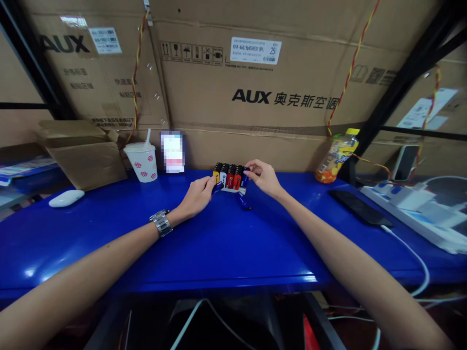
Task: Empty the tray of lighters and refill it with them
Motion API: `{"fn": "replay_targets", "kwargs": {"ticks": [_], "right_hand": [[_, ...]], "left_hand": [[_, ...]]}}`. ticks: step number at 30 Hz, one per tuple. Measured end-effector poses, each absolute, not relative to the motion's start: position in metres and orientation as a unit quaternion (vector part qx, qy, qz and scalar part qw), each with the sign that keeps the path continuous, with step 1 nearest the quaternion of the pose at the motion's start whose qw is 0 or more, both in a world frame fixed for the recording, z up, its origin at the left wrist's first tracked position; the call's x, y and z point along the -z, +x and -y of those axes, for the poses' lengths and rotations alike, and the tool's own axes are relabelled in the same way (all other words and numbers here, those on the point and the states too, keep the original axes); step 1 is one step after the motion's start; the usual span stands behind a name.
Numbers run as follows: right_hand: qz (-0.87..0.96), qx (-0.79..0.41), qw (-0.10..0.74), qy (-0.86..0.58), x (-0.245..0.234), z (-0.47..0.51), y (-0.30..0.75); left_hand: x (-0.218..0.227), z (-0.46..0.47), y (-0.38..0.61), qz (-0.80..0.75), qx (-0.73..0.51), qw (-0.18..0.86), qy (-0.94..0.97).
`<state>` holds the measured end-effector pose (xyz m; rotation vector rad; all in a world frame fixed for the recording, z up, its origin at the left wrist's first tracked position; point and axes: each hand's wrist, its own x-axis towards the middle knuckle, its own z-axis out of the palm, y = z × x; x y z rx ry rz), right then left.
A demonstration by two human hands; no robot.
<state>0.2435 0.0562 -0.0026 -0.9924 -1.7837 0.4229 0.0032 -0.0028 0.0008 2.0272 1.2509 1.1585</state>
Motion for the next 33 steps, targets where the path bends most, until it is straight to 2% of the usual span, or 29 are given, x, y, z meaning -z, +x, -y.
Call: {"fn": "replay_targets", "kwargs": {"ticks": [8, 14, 16, 20, 22, 26, 29, 33], "right_hand": [[0.741, -0.130, 0.482, -0.449, -0.004, -0.048, 0.242], [0.737, -0.062, 0.499, -0.453, -0.009, -0.040, 0.239], [0.757, -0.076, 0.473, -0.444, -0.013, -0.030, 0.229], [0.840, -0.186, 0.349, -0.372, -0.018, -0.006, 0.196], [0.851, -0.211, 0.330, -0.350, -0.019, 0.001, 0.185], [0.821, -0.270, 0.343, -0.368, -0.026, -0.002, 0.193], [0.770, -0.278, 0.400, -0.413, -0.032, -0.015, 0.222], [0.714, -0.282, 0.462, -0.444, -0.028, -0.034, 0.257]], "left_hand": [[-0.004, 0.004, 0.005, -0.469, -0.416, 0.186, 0.757], [-0.003, 0.006, 0.006, -0.470, -0.414, 0.221, 0.748], [-0.003, 0.007, 0.007, -0.466, -0.411, 0.223, 0.751], [-0.002, 0.008, 0.008, -0.455, -0.410, 0.213, 0.761], [-0.001, 0.008, 0.008, -0.451, -0.412, 0.217, 0.762], [0.001, 0.008, 0.009, -0.450, -0.430, 0.269, 0.735], [0.004, 0.007, 0.008, -0.443, -0.430, 0.314, 0.722], [0.006, 0.005, 0.007, -0.436, -0.422, 0.310, 0.732]]}}
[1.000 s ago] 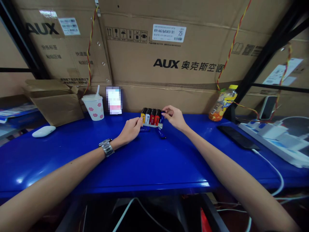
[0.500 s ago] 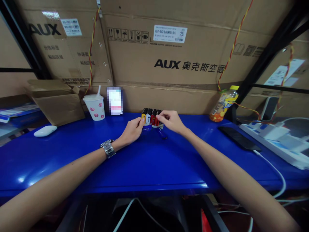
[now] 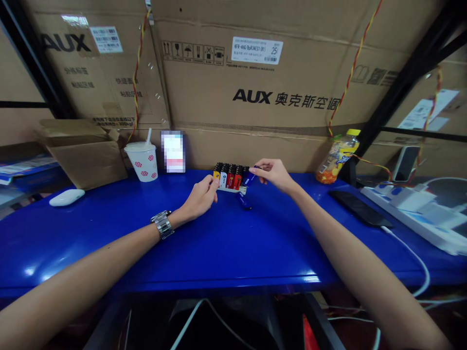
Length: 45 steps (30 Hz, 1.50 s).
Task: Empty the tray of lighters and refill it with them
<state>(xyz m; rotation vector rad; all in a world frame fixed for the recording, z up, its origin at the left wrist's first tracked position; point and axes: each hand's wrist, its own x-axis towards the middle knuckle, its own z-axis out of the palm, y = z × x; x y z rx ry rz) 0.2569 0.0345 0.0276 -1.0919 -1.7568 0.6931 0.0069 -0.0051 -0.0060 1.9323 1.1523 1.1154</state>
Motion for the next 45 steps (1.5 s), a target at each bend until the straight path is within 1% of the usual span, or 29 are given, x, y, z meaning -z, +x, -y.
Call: {"fn": "replay_targets", "kwargs": {"ticks": [6, 13, 19, 23, 26, 29, 31, 35, 37, 38, 39, 41, 45], "right_hand": [[0.717, -0.266, 0.457, -0.455, -0.014, -0.043, 0.259], [0.749, -0.230, 0.427, -0.450, -0.016, -0.039, 0.247], [0.754, -0.230, 0.412, -0.457, -0.013, -0.040, 0.248], [0.758, -0.177, 0.423, -0.463, -0.018, -0.035, 0.248], [0.777, -0.118, 0.407, -0.465, -0.023, -0.030, 0.244], [0.815, -0.052, 0.343, -0.464, -0.029, -0.024, 0.237], [0.844, -0.043, 0.256, -0.469, -0.031, -0.020, 0.231], [0.856, -0.117, 0.024, -0.502, -0.032, -0.014, 0.225], [0.852, -0.165, -0.044, -0.494, -0.032, -0.013, 0.225], [0.856, -0.182, -0.053, -0.482, -0.032, -0.013, 0.225], [0.862, -0.192, -0.044, -0.466, -0.032, -0.013, 0.225], [0.876, -0.214, 0.002, -0.432, -0.032, -0.013, 0.225], [0.856, -0.316, 0.139, -0.384, -0.031, -0.013, 0.222]], "left_hand": [[0.005, 0.005, 0.007, -0.434, -0.410, 0.285, 0.750], [0.004, 0.006, 0.007, -0.437, -0.396, 0.285, 0.756], [0.003, 0.007, 0.007, -0.435, -0.387, 0.282, 0.763], [0.002, 0.007, 0.007, -0.440, -0.381, 0.279, 0.764], [0.002, 0.008, 0.008, -0.446, -0.374, 0.278, 0.764], [0.002, 0.008, 0.008, -0.446, -0.372, 0.272, 0.767], [0.002, 0.008, 0.008, -0.443, -0.371, 0.267, 0.771], [0.001, 0.009, 0.007, -0.439, -0.366, 0.258, 0.779], [0.000, 0.010, 0.008, -0.440, -0.362, 0.253, 0.781], [0.000, 0.010, 0.008, -0.441, -0.361, 0.252, 0.782], [0.000, 0.010, 0.008, -0.441, -0.360, 0.250, 0.783], [0.000, 0.010, 0.008, -0.439, -0.359, 0.247, 0.786], [0.000, 0.009, 0.008, -0.438, -0.359, 0.234, 0.790]]}}
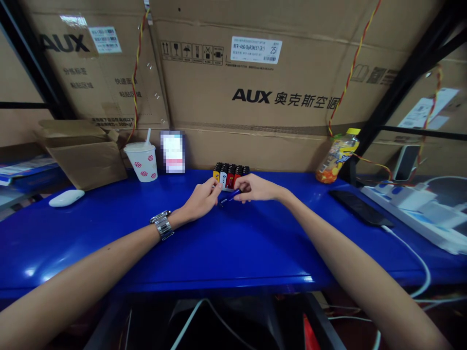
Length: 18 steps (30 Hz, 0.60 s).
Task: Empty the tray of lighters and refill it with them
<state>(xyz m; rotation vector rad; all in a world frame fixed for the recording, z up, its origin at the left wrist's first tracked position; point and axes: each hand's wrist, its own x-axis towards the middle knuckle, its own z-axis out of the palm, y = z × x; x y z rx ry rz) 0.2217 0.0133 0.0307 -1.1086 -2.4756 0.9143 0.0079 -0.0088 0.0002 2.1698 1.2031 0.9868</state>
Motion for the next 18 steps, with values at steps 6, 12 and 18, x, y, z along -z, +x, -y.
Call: {"fn": "replay_targets", "kwargs": {"ticks": [6, 12, 18], "right_hand": [[0.786, -0.376, 0.341, -0.353, -0.025, -0.017, 0.214], [0.639, -0.493, 0.496, -0.320, -0.025, -0.014, 0.205], [0.614, -0.460, 0.516, -0.380, -0.022, -0.021, 0.205]], "left_hand": [[-0.003, 0.011, 0.008, -0.446, -0.358, 0.219, 0.790], [-0.002, 0.011, 0.008, -0.441, -0.361, 0.221, 0.792], [-0.001, 0.010, 0.008, -0.434, -0.361, 0.224, 0.794]]}}
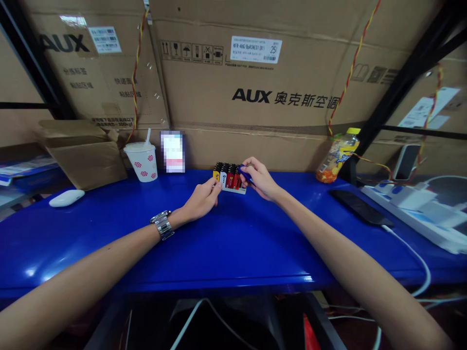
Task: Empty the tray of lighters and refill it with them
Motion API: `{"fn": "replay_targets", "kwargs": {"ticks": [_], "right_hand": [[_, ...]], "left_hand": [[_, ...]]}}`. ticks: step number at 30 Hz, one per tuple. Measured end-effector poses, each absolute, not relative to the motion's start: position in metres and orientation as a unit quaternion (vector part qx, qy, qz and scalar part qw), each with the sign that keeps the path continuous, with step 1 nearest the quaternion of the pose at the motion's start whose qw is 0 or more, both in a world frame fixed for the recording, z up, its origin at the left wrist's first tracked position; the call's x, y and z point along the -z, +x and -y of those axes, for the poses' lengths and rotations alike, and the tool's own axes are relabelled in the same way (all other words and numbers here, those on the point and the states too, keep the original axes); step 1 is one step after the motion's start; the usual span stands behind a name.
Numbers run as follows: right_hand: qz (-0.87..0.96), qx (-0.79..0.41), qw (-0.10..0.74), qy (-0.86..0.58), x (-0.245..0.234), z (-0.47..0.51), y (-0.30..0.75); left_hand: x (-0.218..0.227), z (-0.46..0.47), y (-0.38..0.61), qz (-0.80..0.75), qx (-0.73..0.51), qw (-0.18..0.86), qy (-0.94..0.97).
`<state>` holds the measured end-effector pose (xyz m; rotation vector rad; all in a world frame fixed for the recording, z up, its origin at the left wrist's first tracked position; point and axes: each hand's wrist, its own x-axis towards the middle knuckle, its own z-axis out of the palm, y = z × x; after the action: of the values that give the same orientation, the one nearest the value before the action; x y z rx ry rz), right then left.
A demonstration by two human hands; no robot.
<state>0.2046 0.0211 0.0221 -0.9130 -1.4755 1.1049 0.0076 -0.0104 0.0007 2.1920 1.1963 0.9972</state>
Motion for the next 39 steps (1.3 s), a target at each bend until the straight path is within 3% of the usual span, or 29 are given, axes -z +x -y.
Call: {"fn": "replay_targets", "kwargs": {"ticks": [18, 24, 39], "right_hand": [[0.574, -0.331, 0.508, -0.550, -0.026, -0.020, 0.210], [0.546, -0.312, 0.542, -0.558, -0.025, -0.023, 0.211], [0.572, -0.278, 0.525, -0.566, -0.020, -0.030, 0.218]], "left_hand": [[-0.001, 0.012, 0.008, -0.425, -0.353, 0.234, 0.800], [-0.002, 0.013, 0.008, -0.428, -0.351, 0.233, 0.800], [-0.003, 0.014, 0.008, -0.425, -0.346, 0.232, 0.804]]}}
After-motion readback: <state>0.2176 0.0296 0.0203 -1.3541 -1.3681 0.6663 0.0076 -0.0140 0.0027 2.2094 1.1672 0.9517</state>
